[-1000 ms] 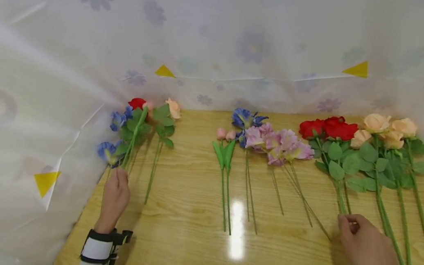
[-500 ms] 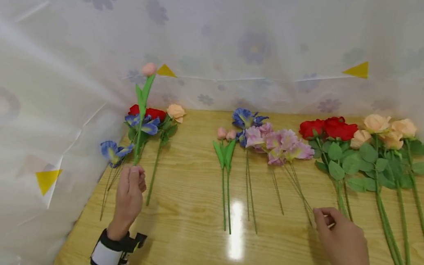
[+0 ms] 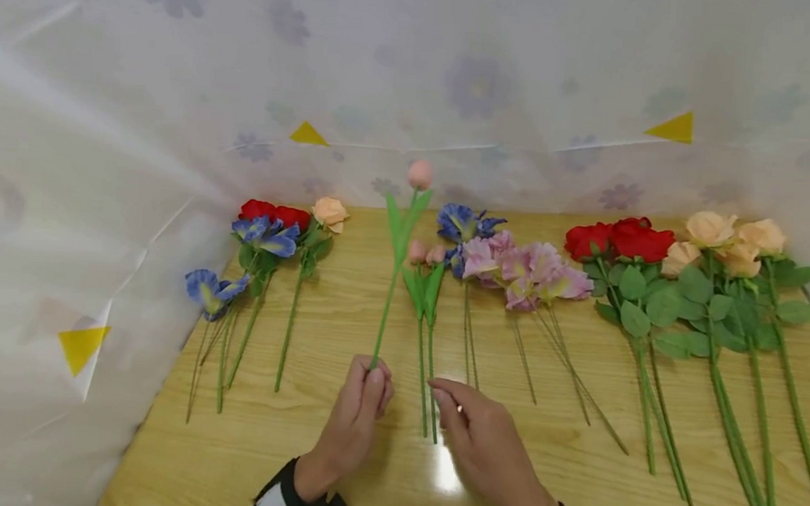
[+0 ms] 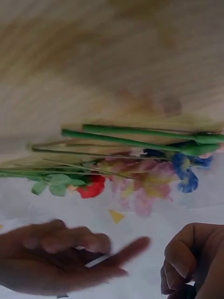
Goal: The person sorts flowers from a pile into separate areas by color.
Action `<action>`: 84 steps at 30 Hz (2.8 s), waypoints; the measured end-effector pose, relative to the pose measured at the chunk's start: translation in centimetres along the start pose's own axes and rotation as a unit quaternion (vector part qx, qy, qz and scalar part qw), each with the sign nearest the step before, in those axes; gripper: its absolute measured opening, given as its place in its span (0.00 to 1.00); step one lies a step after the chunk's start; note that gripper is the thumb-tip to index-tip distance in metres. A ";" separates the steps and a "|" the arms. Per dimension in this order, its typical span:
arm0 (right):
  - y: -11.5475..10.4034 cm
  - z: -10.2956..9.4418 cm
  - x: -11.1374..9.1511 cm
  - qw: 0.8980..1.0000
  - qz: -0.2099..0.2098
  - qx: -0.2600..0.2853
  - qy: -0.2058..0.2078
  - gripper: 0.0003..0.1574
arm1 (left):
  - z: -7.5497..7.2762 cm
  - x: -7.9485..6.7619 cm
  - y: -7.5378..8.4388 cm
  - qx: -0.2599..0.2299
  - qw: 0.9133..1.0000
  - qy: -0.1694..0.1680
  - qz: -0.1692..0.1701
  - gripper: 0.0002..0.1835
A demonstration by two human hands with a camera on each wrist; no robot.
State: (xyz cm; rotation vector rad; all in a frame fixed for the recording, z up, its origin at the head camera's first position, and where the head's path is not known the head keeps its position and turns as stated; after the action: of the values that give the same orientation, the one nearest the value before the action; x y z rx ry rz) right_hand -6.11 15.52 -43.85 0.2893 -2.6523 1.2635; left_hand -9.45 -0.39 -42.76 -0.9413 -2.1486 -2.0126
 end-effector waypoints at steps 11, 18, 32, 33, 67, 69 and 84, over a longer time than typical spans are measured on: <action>-3.2 0.9 1.4 0.994 -0.064 -0.018 0.089 0.04 | 4.0 -2.0 -0.7 0.183 0.977 -0.105 0.017 0.04; -2.6 0.0 2.0 0.996 -0.012 0.061 0.063 0.04 | 2.0 -1.5 -1.1 0.238 0.962 -0.131 0.032 0.12; -0.6 1.3 2.2 0.998 0.049 -0.029 -0.019 0.05 | -16.4 -2.9 -5.8 0.459 0.840 0.125 -0.261 0.18; -0.3 1.6 2.3 0.997 0.059 -0.038 -0.033 0.05 | -16.7 -3.0 -5.8 0.458 0.841 0.126 -0.257 0.18; 3.8 3.4 2.0 0.977 0.136 -0.138 -0.088 0.07 | -14.6 -1.8 -5.4 -0.039 0.941 0.161 -0.295 0.10; 3.5 2.6 2.2 0.980 0.123 -0.141 -0.062 0.07 | -14.0 -1.3 -4.8 -0.076 0.946 0.162 -0.271 0.09; 0.5 -1.9 2.6 0.991 0.017 -0.088 0.098 0.08 | -7.8 0.9 -1.1 -0.092 0.980 0.069 -0.163 0.09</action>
State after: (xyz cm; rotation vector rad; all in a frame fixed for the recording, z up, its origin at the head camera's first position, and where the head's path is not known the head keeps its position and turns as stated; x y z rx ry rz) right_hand -8.62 17.07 -42.43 0.0894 -2.5851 1.0003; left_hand -13.46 -7.15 -42.15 -0.4666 -2.1879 -2.3776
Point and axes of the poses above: each hand's wrist, its own x-axis towards the middle knuckle, its own z-axis out of the palm, y = z × x, the point moved 8 cm from there along x, towards the middle knuckle, and after that the axes turned 11 degrees about -x, right-handed, at the moved point
